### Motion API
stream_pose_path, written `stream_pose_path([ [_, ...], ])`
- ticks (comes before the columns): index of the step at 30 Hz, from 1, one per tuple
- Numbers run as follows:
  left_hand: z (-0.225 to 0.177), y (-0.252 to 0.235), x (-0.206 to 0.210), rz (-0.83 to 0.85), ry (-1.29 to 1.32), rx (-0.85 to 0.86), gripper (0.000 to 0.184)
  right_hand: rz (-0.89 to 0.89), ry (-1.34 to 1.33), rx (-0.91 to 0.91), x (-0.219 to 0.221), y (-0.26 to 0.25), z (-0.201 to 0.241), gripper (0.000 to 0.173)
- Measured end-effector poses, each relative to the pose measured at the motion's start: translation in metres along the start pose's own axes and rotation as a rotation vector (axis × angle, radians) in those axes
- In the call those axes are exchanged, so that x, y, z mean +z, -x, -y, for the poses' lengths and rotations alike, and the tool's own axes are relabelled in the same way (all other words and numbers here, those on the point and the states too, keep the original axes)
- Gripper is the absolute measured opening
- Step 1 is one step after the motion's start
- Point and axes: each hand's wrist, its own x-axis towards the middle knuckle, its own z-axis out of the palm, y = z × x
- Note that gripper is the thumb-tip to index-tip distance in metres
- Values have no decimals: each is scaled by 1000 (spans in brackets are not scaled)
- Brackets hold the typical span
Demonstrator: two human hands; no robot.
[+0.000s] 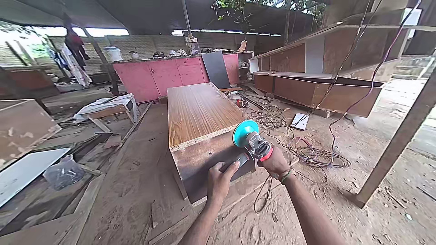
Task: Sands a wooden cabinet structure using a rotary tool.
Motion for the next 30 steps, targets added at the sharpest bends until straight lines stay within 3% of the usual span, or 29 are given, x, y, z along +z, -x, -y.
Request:
stream_pose_path([
  [4, 12, 7, 6, -4, -61, -33, 43, 35, -3, 40, 8, 3, -19, 52],
  [10, 46, 26, -17, -4, 73, -143, 37, 76, 92, -31, 45, 16, -29, 57],
  [13, 37, 22, -15, -17, 50, -75, 39, 74, 96, -31, 33, 11, -19, 54],
  [19, -22, -5, -6, -26, -51, 39, 42, -12, -35, 37, 0, -7, 5, 50],
  [30, 12, 9, -3, -18, 4, -52, 42, 39, 38, 24, 12, 3, -11, 50],
])
